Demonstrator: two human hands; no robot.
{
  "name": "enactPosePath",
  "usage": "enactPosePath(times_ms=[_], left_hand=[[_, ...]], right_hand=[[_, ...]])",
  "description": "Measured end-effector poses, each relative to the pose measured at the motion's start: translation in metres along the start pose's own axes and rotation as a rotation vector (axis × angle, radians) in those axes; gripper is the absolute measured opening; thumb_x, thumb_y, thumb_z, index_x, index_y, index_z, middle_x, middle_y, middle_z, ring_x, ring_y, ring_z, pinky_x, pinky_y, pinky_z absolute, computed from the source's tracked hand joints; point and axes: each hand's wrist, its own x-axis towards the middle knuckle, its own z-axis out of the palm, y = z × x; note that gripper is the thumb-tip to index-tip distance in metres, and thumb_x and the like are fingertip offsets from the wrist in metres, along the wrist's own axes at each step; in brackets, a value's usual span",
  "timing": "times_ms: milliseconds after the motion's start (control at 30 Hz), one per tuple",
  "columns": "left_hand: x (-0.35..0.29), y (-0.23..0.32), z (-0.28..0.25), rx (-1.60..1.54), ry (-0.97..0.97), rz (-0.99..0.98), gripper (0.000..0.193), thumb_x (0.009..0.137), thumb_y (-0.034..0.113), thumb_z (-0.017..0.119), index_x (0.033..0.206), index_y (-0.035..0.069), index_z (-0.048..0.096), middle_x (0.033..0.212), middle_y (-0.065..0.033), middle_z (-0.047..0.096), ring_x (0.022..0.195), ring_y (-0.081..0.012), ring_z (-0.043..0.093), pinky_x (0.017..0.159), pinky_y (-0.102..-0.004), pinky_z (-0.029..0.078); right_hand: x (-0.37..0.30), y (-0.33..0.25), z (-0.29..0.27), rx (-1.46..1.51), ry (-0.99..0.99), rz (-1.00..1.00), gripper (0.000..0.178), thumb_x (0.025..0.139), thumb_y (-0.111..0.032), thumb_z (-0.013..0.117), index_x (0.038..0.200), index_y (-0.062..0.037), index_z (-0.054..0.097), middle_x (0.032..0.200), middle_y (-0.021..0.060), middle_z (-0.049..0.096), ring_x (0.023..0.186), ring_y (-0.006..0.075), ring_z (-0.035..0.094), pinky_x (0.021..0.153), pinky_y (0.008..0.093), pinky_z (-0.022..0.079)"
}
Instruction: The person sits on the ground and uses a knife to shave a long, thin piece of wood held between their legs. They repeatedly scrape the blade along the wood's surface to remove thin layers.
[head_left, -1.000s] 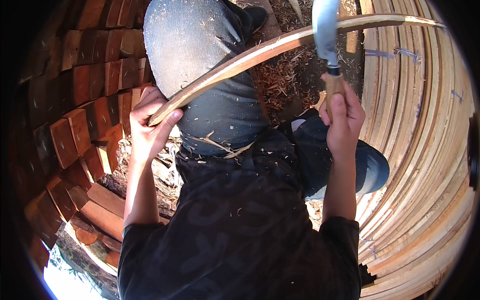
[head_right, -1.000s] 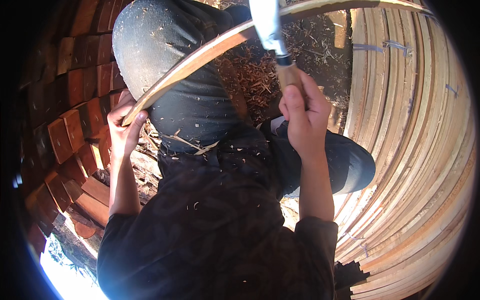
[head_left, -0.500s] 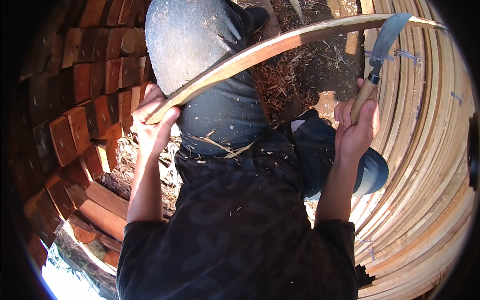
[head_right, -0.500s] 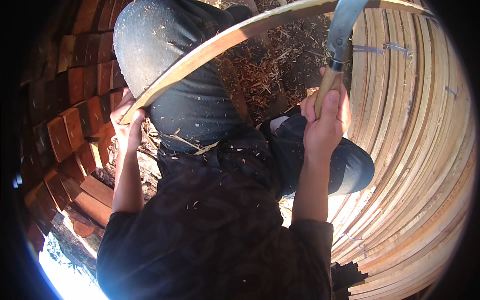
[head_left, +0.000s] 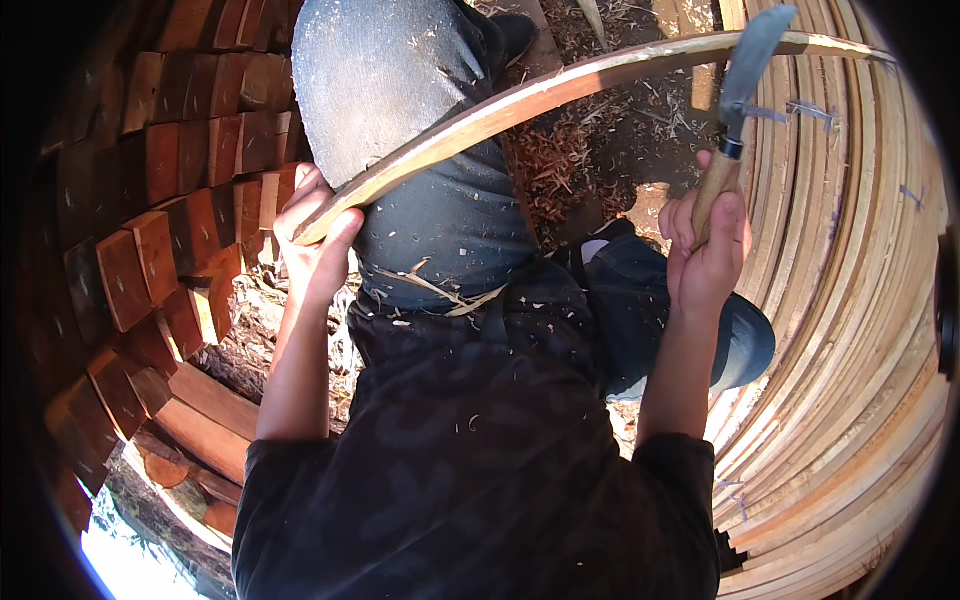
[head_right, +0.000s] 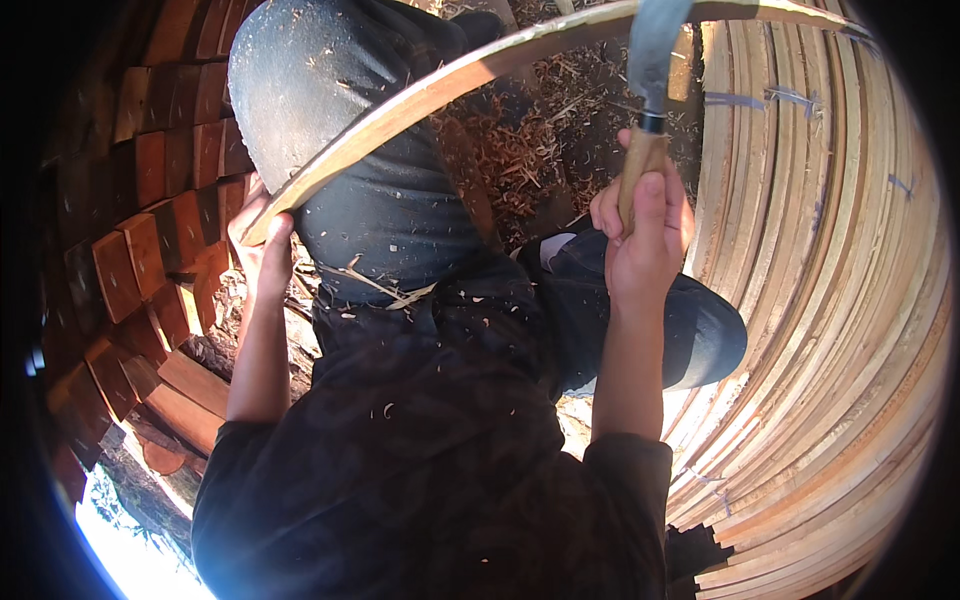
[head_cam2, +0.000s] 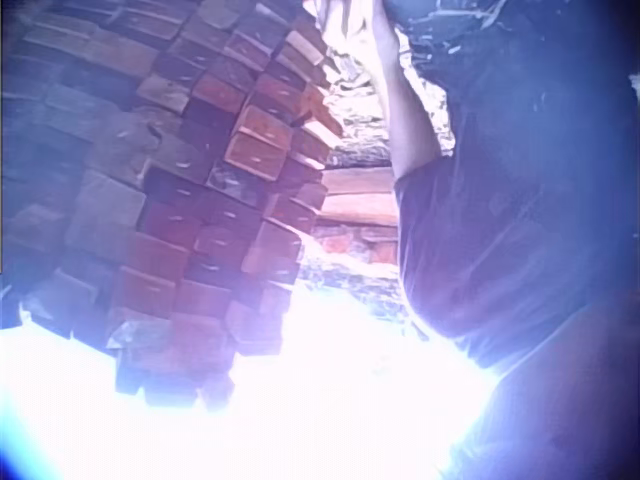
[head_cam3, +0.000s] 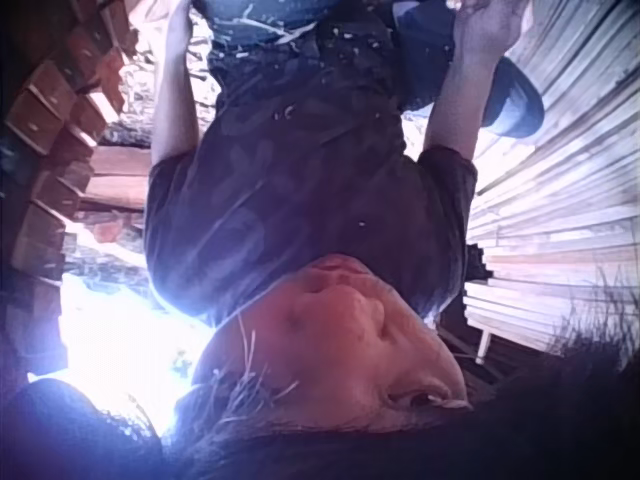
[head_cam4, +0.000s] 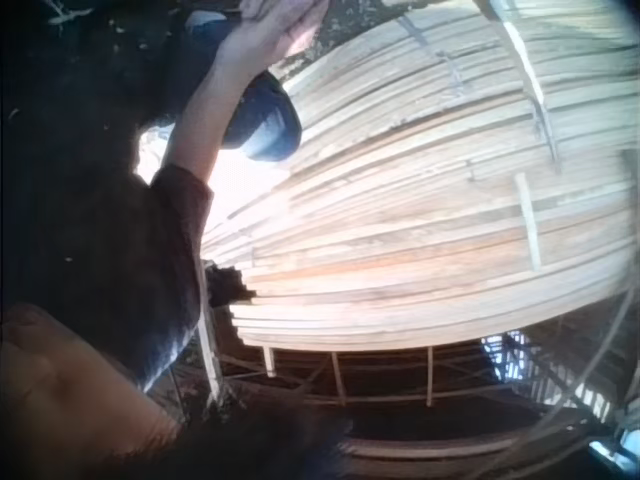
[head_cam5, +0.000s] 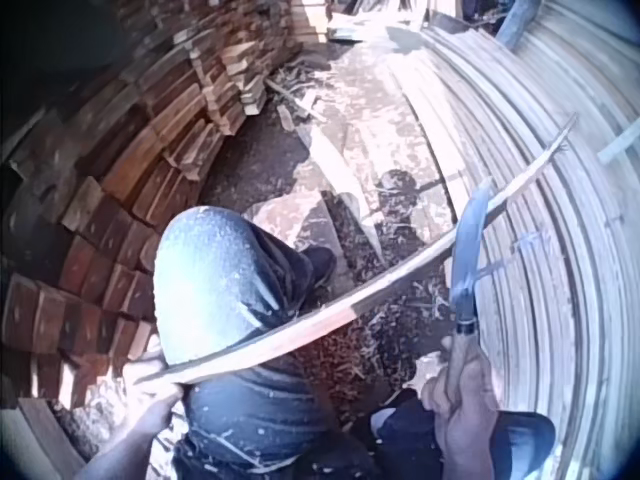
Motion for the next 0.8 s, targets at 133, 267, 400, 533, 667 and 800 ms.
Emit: enactPosePath(times_ms=[133,267,400,533,667,800], left_hand=[[0.001,-0.002,0.003,0.001,-0.003,0.023,0.032,0.076,0.024,0.069,0.067,-0.002,0.053,0.070,-0.0053,0.043,0.076,-0.0201,0.036,0.071,-0.0332,0.032],[0.000,-0.002,0.000,0.016,-0.009,0.024,0.032,0.076,0.024,0.070,0.068,-0.003,0.054,0.069,-0.0056,0.045,0.076,-0.0204,0.037,0.072,-0.0329,0.032],[0.003,0.000,0.005,-0.022,-0.010,0.027,0.033,0.076,0.025,0.070,0.068,-0.003,0.055,0.069,-0.0053,0.044,0.075,-0.0201,0.037,0.071,-0.0332,0.032],[0.003,-0.002,0.001,-0.017,-0.012,0.023,0.034,0.075,0.026,0.071,0.068,-0.003,0.055,0.069,-0.0053,0.044,0.075,-0.0202,0.037,0.071,-0.0334,0.032],[0.004,-0.004,-0.002,0.019,-0.034,0.039,0.034,0.075,0.027,0.071,0.066,-0.001,0.053,0.068,-0.0046,0.043,0.075,-0.0199,0.036,0.071,-0.0328,0.031],[0.003,-0.003,-0.002,-0.014,-0.029,0.053,0.033,0.075,0.026,0.070,0.066,-0.001,0.053,0.068,-0.0041,0.042,0.075,-0.0199,0.035,0.071,-0.0334,0.031]], right_hand=[[-0.009,0.001,0.017,-0.407,-0.194,0.138,0.039,0.099,-0.025,0.049,0.123,0.0051,0.053,0.071,-0.0004,0.051,0.053,0.0041,0.039,0.049,0.0192,0.031],[0.010,-0.006,0.003,0.053,-0.063,0.028,0.035,0.096,-0.020,0.054,0.123,0.0029,0.054,0.074,0.0004,0.056,0.058,0.0035,0.044,0.052,0.0198,0.033],[-0.013,-0.007,0.018,-0.629,-0.388,0.197,0.035,0.095,-0.025,0.058,0.117,0.0025,0.060,0.078,0.0026,0.060,0.062,0.0023,0.046,0.060,0.0209,0.040],[-0.002,-0.010,0.019,-0.311,-0.227,0.147,0.036,0.096,-0.022,0.056,0.119,0.0049,0.058,0.076,0.0025,0.056,0.056,0.0056,0.045,0.053,0.0222,0.039],[-0.004,0.001,0.005,-0.274,-0.033,0.037,0.040,0.098,-0.025,0.053,0.121,0.0065,0.055,0.072,0.0026,0.053,0.052,0.0058,0.041,0.049,0.0220,0.035],[0.006,-0.016,-0.007,-0.131,-0.022,-0.104,0.043,0.099,-0.027,0.051,0.125,0.0073,0.051,0.072,0.0012,0.049,0.052,0.0064,0.039,0.050,0.0213,0.034]])
